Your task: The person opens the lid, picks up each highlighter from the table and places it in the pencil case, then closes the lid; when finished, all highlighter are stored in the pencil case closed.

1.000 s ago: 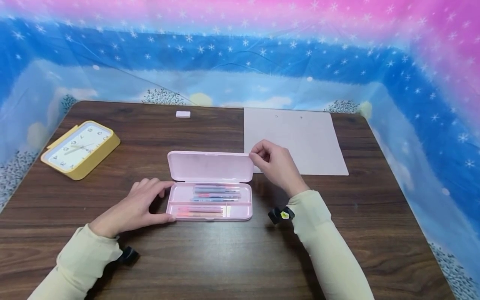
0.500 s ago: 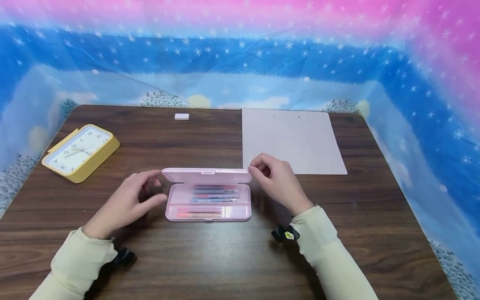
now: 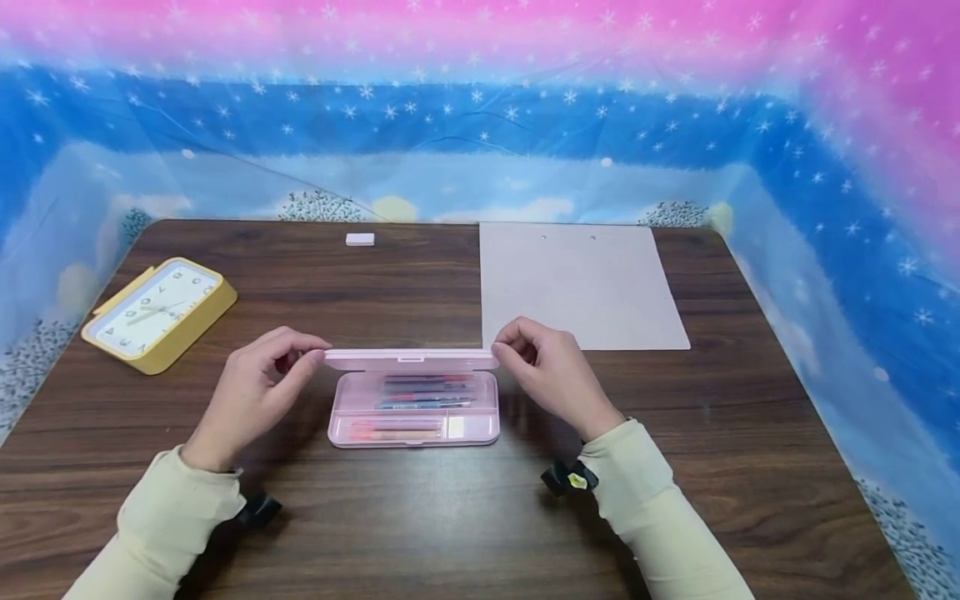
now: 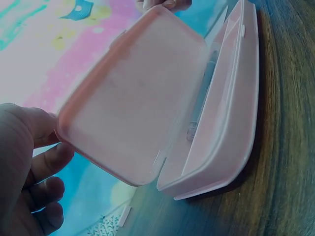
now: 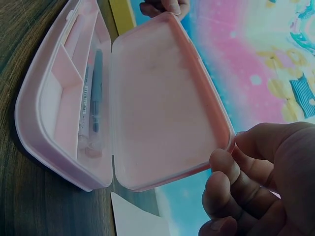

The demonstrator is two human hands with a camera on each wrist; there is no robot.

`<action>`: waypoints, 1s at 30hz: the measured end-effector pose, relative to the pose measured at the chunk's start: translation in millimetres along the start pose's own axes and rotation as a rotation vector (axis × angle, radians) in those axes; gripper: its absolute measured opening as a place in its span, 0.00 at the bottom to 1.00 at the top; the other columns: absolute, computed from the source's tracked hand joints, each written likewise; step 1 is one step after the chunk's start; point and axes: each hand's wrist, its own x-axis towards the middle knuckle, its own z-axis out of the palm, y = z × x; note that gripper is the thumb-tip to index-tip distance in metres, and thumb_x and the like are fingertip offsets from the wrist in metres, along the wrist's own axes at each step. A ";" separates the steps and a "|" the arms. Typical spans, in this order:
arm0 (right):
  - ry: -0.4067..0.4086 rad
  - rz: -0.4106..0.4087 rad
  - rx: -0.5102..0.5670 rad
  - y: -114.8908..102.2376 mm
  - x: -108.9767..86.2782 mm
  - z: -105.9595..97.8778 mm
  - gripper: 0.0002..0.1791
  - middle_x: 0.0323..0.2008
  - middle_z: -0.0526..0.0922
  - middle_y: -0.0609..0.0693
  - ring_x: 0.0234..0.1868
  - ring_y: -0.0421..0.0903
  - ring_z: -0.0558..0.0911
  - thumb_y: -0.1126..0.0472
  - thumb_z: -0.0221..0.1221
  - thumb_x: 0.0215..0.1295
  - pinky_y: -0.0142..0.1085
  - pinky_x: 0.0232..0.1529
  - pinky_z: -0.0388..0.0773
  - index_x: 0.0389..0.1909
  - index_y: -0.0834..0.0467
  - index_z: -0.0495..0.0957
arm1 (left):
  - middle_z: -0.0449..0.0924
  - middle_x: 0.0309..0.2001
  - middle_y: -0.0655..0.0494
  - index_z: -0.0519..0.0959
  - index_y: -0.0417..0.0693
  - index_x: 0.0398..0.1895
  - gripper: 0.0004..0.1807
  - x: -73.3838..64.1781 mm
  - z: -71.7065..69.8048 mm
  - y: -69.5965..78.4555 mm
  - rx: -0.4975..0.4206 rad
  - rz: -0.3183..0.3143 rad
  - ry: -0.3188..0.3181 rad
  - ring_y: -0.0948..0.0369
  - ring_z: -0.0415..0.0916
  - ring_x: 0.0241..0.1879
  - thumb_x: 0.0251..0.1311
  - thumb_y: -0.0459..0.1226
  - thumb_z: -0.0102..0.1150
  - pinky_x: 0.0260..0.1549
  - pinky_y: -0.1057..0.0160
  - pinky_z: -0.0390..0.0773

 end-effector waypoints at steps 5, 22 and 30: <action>-0.012 0.008 0.004 0.0 -3.4 -0.1 0.02 0.25 0.76 0.46 0.26 0.46 0.72 0.55 0.60 0.68 0.34 0.25 0.69 0.38 0.49 0.79 | 0.77 0.31 0.66 0.84 0.54 0.42 0.06 -2.2 -1.4 -0.7 -0.007 -0.002 -0.019 0.67 0.68 0.31 0.63 0.39 0.64 0.29 0.63 0.73; -0.142 0.008 -0.010 23.2 -32.8 24.7 0.04 0.25 0.78 0.41 0.25 0.39 0.74 0.58 0.63 0.66 0.32 0.27 0.72 0.35 0.48 0.77 | 0.75 0.32 0.73 0.81 0.63 0.37 0.08 -41.9 7.9 -8.7 -0.049 0.049 -0.193 0.68 0.70 0.33 0.59 0.37 0.67 0.34 0.67 0.73; -0.163 0.005 -0.036 30.0 -34.9 33.9 0.06 0.24 0.78 0.39 0.25 0.37 0.74 0.60 0.64 0.64 0.30 0.29 0.72 0.32 0.48 0.76 | 0.73 0.31 0.73 0.81 0.62 0.36 0.07 -45.3 17.1 -9.1 -0.024 0.047 -0.238 0.70 0.69 0.33 0.58 0.39 0.69 0.34 0.68 0.73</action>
